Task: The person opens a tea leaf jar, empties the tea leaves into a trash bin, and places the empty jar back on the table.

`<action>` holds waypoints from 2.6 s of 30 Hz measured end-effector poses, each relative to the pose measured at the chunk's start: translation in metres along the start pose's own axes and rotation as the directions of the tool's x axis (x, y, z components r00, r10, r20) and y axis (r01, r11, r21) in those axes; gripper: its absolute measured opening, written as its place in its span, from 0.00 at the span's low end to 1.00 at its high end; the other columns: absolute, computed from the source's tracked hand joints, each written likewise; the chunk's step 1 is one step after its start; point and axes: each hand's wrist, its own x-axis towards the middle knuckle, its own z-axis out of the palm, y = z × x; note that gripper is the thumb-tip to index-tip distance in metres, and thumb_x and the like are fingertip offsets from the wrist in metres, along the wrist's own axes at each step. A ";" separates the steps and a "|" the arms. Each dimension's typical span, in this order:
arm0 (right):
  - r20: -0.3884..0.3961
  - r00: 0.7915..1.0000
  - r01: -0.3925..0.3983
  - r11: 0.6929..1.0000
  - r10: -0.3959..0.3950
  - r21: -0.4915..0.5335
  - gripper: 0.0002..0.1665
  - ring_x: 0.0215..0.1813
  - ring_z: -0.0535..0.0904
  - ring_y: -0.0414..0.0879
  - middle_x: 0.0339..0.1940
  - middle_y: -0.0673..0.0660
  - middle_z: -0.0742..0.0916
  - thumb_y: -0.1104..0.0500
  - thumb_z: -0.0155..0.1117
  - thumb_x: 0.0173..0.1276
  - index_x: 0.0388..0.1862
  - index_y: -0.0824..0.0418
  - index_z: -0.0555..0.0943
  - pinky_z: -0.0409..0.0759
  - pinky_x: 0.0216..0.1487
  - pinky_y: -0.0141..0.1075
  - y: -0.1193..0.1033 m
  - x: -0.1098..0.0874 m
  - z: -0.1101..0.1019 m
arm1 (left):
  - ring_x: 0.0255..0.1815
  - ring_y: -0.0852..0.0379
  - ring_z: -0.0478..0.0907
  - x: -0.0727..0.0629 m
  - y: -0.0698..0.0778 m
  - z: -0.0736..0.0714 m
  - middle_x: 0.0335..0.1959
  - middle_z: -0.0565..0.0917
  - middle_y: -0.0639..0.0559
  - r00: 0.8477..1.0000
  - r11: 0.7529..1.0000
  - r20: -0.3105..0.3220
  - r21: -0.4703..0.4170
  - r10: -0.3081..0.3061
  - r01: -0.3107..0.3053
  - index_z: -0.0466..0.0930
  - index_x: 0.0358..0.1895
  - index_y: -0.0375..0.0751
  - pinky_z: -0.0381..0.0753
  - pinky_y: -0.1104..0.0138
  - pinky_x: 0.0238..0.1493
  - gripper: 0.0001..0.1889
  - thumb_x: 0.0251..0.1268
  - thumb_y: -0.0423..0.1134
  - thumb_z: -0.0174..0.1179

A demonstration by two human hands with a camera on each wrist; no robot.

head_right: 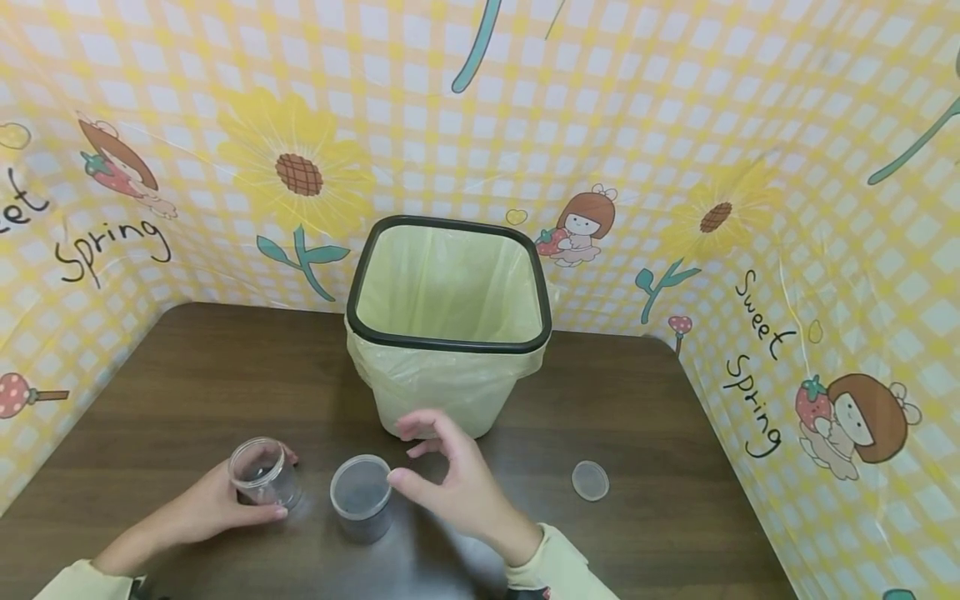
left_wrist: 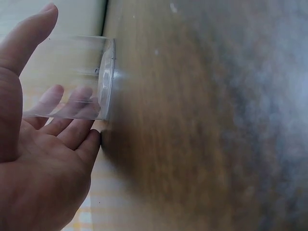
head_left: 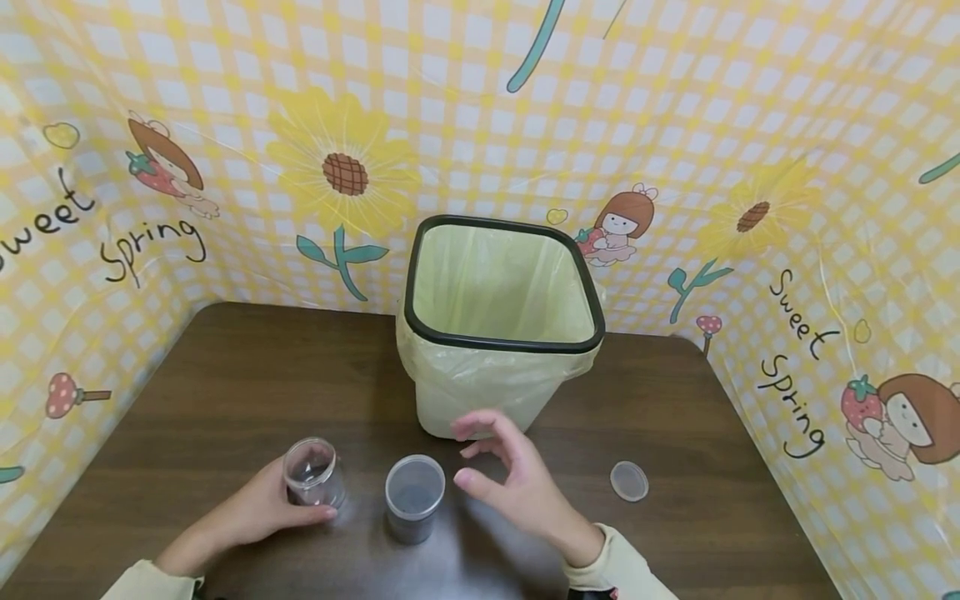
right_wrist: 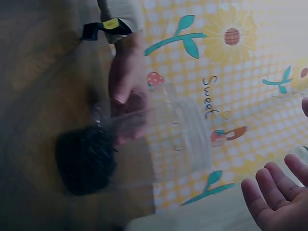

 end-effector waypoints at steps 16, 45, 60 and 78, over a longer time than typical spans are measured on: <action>0.198 0.946 -0.209 0.948 0.258 -0.241 0.61 0.72 0.69 0.48 0.72 0.58 0.73 0.60 0.86 0.51 0.78 0.62 0.59 0.74 0.67 0.38 0.025 -0.010 0.031 | 0.53 0.67 0.77 0.000 0.000 -0.001 0.53 0.82 0.41 1.000 1.000 -0.004 -0.015 0.013 -0.014 0.71 0.63 0.31 0.68 0.80 0.57 0.41 0.43 0.34 0.83; 0.141 0.945 -0.268 0.946 0.295 -0.184 0.43 0.56 0.82 0.53 0.57 0.58 0.84 0.58 0.83 0.55 0.67 0.55 0.70 0.77 0.63 0.42 0.044 -0.018 0.048 | 0.69 0.75 0.59 -0.011 0.025 -0.056 0.70 0.68 0.67 0.999 0.998 0.003 0.030 -0.049 0.049 0.57 0.78 0.39 0.52 0.85 0.64 0.59 0.36 0.28 0.81; 0.051 0.958 -0.275 0.955 0.281 -0.110 0.41 0.56 0.81 0.43 0.58 0.51 0.84 0.62 0.81 0.57 0.67 0.52 0.70 0.79 0.59 0.37 0.046 -0.025 0.047 | 0.68 0.75 0.61 -0.006 0.040 -0.068 0.69 0.69 0.68 0.999 0.996 -0.017 0.076 -0.043 0.044 0.58 0.78 0.42 0.55 0.84 0.64 0.52 0.47 0.28 0.76; -0.082 0.955 -0.279 0.958 0.284 0.069 0.39 0.62 0.76 0.56 0.62 0.60 0.80 0.68 0.77 0.59 0.68 0.59 0.71 0.75 0.64 0.40 0.024 -0.022 0.040 | 0.67 0.75 0.61 0.009 0.074 -0.060 0.66 0.74 0.43 0.996 0.975 -0.067 0.209 -0.065 0.078 0.64 0.75 0.45 0.53 0.88 0.62 0.43 0.56 0.35 0.76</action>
